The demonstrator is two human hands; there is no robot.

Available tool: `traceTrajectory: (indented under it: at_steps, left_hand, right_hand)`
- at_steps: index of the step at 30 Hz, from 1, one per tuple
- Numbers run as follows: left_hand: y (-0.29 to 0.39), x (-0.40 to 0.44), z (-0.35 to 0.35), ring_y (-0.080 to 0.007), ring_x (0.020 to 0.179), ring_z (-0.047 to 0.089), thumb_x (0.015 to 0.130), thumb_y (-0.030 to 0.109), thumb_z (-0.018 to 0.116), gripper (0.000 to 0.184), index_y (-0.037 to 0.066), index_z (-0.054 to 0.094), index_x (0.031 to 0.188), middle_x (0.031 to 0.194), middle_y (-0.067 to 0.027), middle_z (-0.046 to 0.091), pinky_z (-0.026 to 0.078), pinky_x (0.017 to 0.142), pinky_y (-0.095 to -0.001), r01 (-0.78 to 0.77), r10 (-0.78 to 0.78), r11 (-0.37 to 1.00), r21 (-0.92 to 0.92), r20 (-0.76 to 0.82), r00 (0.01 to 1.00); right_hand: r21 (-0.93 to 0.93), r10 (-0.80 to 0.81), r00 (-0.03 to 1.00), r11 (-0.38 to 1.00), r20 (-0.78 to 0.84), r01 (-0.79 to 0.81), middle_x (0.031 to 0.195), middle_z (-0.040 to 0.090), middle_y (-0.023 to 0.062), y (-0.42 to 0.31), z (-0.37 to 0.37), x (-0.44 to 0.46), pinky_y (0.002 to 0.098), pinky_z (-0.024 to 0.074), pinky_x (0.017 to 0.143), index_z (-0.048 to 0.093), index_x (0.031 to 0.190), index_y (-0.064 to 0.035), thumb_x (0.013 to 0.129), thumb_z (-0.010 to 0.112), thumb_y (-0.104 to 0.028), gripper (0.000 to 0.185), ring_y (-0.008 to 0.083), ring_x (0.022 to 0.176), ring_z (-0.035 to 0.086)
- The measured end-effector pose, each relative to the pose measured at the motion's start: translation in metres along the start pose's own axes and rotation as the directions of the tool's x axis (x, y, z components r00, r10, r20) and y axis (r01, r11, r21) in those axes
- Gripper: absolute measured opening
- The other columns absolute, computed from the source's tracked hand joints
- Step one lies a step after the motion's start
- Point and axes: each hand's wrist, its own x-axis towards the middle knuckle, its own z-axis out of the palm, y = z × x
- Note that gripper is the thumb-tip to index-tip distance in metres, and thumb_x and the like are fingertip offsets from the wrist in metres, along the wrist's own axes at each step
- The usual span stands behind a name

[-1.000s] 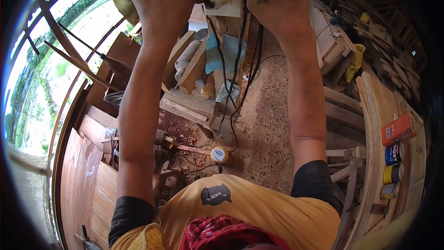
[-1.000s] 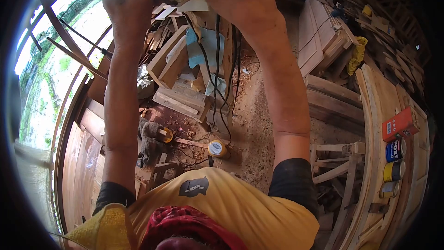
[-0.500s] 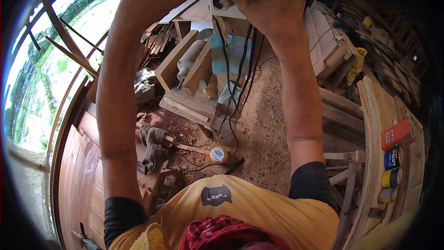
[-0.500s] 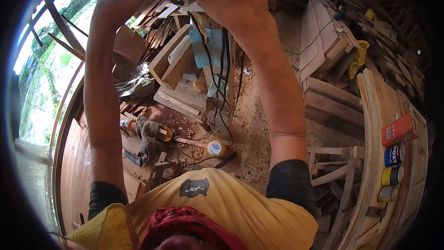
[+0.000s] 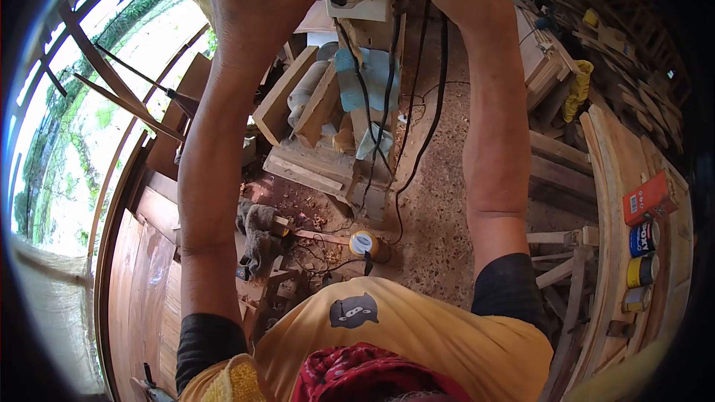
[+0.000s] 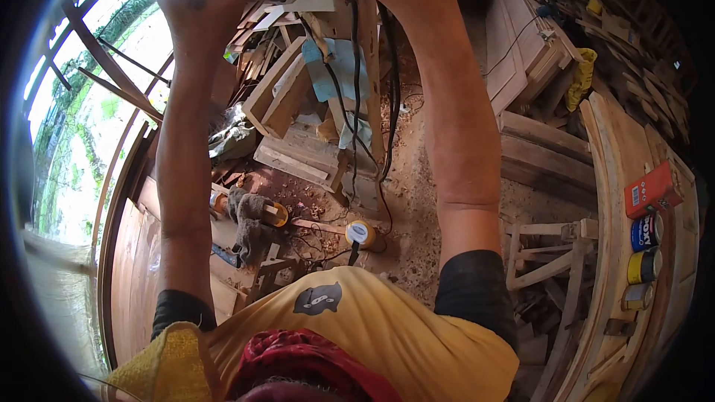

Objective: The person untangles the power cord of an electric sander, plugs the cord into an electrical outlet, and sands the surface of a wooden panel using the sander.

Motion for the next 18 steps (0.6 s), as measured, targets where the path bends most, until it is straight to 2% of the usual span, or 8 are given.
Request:
traceTrajectory:
  at_steps: [2,4,5,7,10,13,16,18]
  left_hand:
    - [-0.011,-0.004,0.002,-0.0026,0.060,0.055,0.098,0.006,0.065,0.007,0.002,0.063,0.093,0.077,0.0007,0.066,0.044,0.051,-0.0201,-0.046,0.048,0.998,0.033,-0.063,0.997]
    - [-0.003,-0.012,0.005,-0.0031,0.060,0.056,0.098,0.007,0.065,0.007,0.002,0.063,0.093,0.078,-0.0005,0.066,0.046,0.051,-0.0210,0.075,-0.080,0.996,-0.054,-0.091,0.993]
    - [0.001,-0.014,0.007,-0.0034,0.060,0.056,0.098,0.007,0.065,0.007,0.002,0.063,0.093,0.078,-0.0011,0.066,0.046,0.051,-0.0214,0.133,-0.143,0.986,-0.096,-0.099,0.985]
    - [-0.001,-0.014,0.008,-0.0041,0.060,0.056,0.098,0.006,0.065,0.007,0.002,0.063,0.093,0.077,-0.0008,0.066,0.047,0.051,-0.0220,0.140,-0.148,0.987,-0.073,-0.110,0.983]
    - [0.001,-0.016,0.010,-0.0049,0.059,0.056,0.097,0.005,0.065,0.006,0.001,0.063,0.092,0.076,-0.0004,0.066,0.046,0.051,-0.0226,0.156,-0.157,0.988,-0.022,-0.121,0.980]
    - [0.010,-0.015,0.007,-0.0050,0.059,0.056,0.095,0.003,0.064,0.005,0.001,0.064,0.091,0.074,0.0000,0.065,0.044,0.051,-0.0229,0.186,-0.179,0.981,0.053,-0.115,0.977]
    - [0.014,-0.016,0.008,-0.0057,0.059,0.054,0.094,0.003,0.063,0.004,0.001,0.065,0.091,0.073,-0.0003,0.064,0.042,0.052,-0.0241,0.225,-0.215,0.972,0.070,-0.122,0.969]
    - [0.017,-0.016,0.011,-0.0070,0.059,0.054,0.094,0.004,0.063,0.005,0.000,0.064,0.091,0.072,-0.0014,0.064,0.042,0.053,-0.0259,0.229,-0.215,0.969,0.091,-0.140,0.966]
  right_hand:
    - [-0.091,-0.147,0.989,0.985,0.010,0.147,0.068,0.054,-0.0006,0.006,-0.001,0.008,0.0280,0.0380,0.053,0.060,0.084,-0.0009,0.104,0.067,-0.031,0.036,0.0061,0.062,0.046]
    - [-0.149,-0.262,0.965,0.953,0.024,0.263,0.068,0.053,-0.0004,0.008,0.001,0.013,0.0296,0.0381,0.052,0.059,0.083,-0.0006,0.104,0.067,-0.030,0.037,0.0070,0.062,0.046]
    - [-0.113,-0.276,0.961,0.954,0.021,0.277,0.067,0.052,-0.0001,0.009,0.002,0.014,0.0301,0.0380,0.053,0.059,0.083,-0.0005,0.104,0.067,-0.030,0.037,0.0074,0.062,0.046]
    - [-0.041,-0.300,0.954,0.953,0.018,0.300,0.067,0.051,0.0005,0.012,0.004,0.011,0.0312,0.0377,0.053,0.059,0.082,-0.0003,0.103,0.067,-0.030,0.037,0.0081,0.063,0.045]
    - [-0.160,-0.243,0.970,0.957,0.017,0.243,0.068,0.051,0.0010,0.012,0.002,0.004,0.0310,0.0371,0.053,0.059,0.083,-0.0005,0.103,0.067,-0.029,0.036,0.0083,0.062,0.044]
    - [-0.109,-0.223,0.975,0.970,-0.028,0.218,0.067,0.052,0.0019,0.019,0.005,-0.001,0.0310,0.0376,0.053,0.061,0.084,-0.0005,0.102,0.068,-0.029,0.035,0.0088,0.061,0.046]
    - [-0.146,-0.297,0.954,0.946,-0.030,0.290,0.067,0.054,0.0016,0.018,0.009,-0.003,0.0299,0.0387,0.053,0.061,0.084,-0.0006,0.102,0.068,-0.029,0.034,0.0080,0.062,0.047]
    - [-0.163,-0.239,0.971,0.959,-0.018,0.233,0.068,0.056,0.0019,0.009,0.010,-0.002,0.0293,0.0398,0.054,0.061,0.085,-0.0008,0.102,0.068,-0.029,0.034,0.0080,0.063,0.048]
